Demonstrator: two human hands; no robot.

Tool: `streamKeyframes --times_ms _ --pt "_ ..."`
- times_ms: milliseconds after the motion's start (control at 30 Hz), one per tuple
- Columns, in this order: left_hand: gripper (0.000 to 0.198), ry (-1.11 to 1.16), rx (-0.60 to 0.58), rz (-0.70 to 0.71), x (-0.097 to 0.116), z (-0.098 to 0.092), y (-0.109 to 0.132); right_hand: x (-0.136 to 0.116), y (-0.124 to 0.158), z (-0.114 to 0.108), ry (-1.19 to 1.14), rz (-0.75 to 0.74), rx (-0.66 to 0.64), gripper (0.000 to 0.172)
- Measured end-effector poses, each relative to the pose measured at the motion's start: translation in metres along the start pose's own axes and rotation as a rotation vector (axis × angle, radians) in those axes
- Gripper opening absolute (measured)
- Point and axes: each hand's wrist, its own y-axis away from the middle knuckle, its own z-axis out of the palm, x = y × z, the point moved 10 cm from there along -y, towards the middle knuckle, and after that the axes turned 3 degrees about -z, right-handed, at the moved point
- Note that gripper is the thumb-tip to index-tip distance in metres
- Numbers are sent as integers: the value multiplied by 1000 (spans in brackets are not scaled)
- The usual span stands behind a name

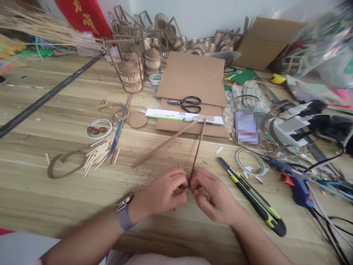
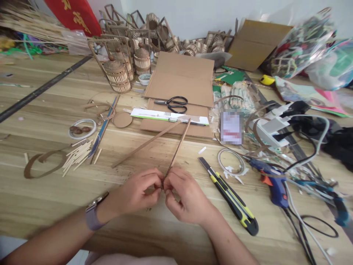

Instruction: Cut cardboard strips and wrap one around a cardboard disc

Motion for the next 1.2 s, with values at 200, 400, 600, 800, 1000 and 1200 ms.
streamKeyframes --times_ms 200,400,600,800,1000,1200 --pt "11 -24 6 1 -1 1 -1 0 -2 1 12 0 -5 20" --pt "10 1 -14 -20 -2 3 0 1 0 2 6 11 -20 19" --pt "11 -14 -18 -5 2 1 -1 0 0 0 -19 5 -25 18" --pt "12 2 27 11 2 0 -1 -3 -1 -3 2 -17 2 18" --pt "11 38 96 -28 -3 -6 0 -1 0 -5 63 -47 54 11" --pt "11 28 128 -9 1 -12 0 -3 0 -6 46 -49 65 16"
